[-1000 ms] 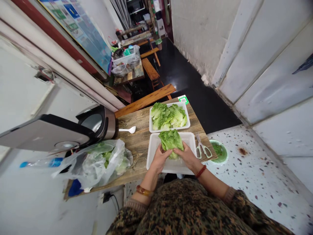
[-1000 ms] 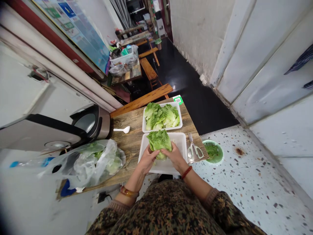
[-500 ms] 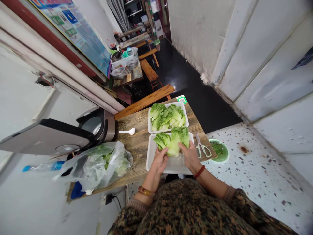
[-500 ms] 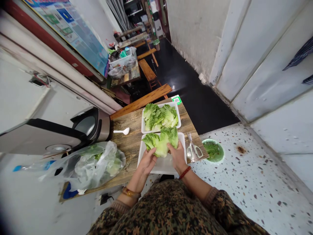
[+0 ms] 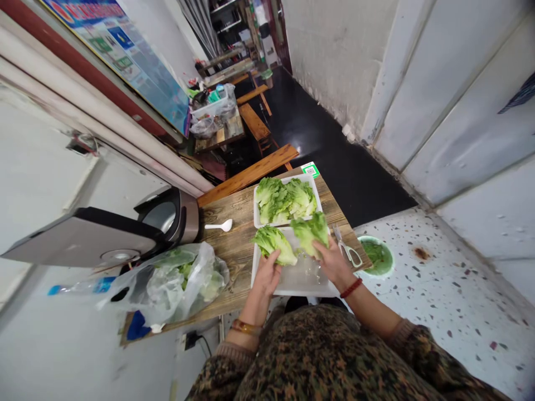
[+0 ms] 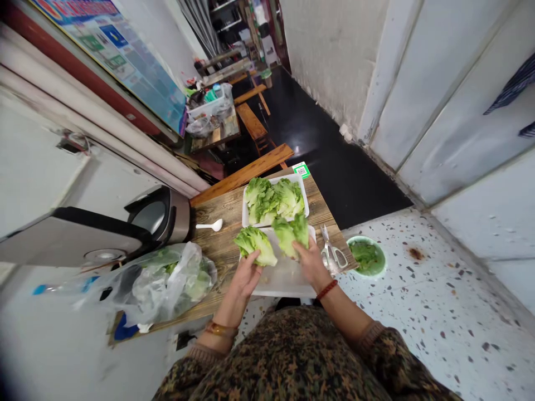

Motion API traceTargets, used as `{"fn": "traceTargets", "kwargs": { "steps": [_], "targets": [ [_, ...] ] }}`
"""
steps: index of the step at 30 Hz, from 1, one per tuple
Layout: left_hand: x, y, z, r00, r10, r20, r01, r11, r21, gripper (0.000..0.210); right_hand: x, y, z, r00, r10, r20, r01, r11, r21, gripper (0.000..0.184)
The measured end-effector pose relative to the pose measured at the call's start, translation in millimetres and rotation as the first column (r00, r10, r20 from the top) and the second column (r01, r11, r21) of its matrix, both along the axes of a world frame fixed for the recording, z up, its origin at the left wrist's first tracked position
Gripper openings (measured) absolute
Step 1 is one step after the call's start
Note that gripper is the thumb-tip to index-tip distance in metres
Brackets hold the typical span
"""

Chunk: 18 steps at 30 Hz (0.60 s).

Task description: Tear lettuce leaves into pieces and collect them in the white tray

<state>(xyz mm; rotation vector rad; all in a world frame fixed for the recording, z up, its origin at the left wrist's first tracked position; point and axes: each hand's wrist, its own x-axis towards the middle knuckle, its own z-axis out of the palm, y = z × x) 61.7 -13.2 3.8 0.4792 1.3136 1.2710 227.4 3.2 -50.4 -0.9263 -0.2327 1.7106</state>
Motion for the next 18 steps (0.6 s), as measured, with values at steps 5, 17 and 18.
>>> {"fn": "traceTargets", "kwargs": {
  "steps": [5,17,18],
  "targets": [
    [11.7,-4.1,7.2,0.992,-0.106,-0.069,0.108,0.994,0.03,0.058,-18.4,-13.7,1.1,0.946,0.069,0.317,-0.141,0.968,0.208,0.069],
    [13.5,-4.3,4.9,0.917,-0.095,-0.389,0.137,0.987,0.082,0.049,-26.3,-19.2,-1.3,0.983,0.12,0.139,-0.149,0.965,0.216,0.077],
    [13.6,-3.8,4.0,0.916,-0.09,-0.392,0.13,0.988,0.078,0.043,-26.3,-19.2,-0.7,0.988,0.124,0.095,-0.14,0.971,0.194,0.072]
  ]
}}
